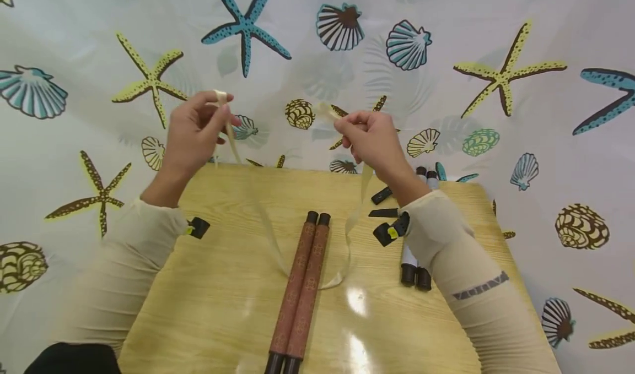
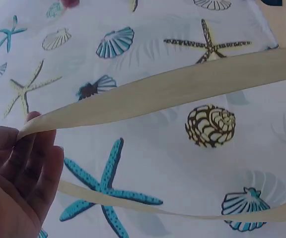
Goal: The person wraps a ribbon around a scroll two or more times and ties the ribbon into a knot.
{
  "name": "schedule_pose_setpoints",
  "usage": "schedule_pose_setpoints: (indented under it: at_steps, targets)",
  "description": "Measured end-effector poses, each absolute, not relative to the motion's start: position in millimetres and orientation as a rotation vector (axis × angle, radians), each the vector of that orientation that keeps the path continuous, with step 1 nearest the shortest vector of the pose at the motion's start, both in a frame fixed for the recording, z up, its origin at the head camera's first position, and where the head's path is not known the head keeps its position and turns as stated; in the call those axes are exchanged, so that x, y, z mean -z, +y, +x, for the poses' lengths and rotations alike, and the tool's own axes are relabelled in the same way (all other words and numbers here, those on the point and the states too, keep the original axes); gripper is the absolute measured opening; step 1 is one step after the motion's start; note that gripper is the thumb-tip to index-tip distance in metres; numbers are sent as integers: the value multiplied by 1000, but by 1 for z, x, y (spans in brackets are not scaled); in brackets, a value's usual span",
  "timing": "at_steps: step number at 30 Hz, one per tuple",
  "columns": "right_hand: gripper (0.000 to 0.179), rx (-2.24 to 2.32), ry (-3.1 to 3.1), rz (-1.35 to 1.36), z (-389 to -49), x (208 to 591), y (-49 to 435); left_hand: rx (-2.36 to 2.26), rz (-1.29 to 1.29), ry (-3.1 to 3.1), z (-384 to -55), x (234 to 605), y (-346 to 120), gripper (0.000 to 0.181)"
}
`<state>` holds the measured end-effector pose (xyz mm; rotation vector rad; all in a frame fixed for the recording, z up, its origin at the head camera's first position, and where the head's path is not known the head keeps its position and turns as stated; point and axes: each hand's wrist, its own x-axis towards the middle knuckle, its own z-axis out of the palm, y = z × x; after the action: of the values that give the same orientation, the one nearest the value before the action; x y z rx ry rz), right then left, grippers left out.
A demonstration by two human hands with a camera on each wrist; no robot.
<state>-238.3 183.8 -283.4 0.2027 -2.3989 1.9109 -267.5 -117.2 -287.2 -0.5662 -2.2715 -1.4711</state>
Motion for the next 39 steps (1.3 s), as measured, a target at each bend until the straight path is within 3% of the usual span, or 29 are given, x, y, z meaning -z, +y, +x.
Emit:
schedule_pose_setpoints:
  at_steps: [7,12,19,24,26,28,32,35,39]
  targets:
    - [28,-1671,-2800,310,-245,283,145,1461,-874,-2443,-252,288,-80,49]
    - [27,-1886,-2679,547,-244,276,131,1372,-1058,-2463,-245,287,-63,50]
    - [19,-1717,-2599,722,-239,275,138,1207,-1134,-2494,-237,287,-57,46]
    - [25,-1904,-2438,804,-238,275,145,1521,-1083,-2567,-238,303,-60,69]
    - [24,-2064,-2348,873,-238,275,150,1737,-920,-2641,-239,314,-65,66]
    - [25,-2126,-2303,972,-236,273,157,1922,-719,-2701,-243,324,-69,53]
    - [24,-1888,-2394,1133,-231,271,169,2133,-457,-2726,-251,331,-75,27]
    - [16,-1503,-2491,1140,-227,271,172,2266,-516,-2652,-252,325,-75,29]
    - [7,-1214,-2448,1058,-223,274,166,2517,-779,-2505,-247,312,-72,40]
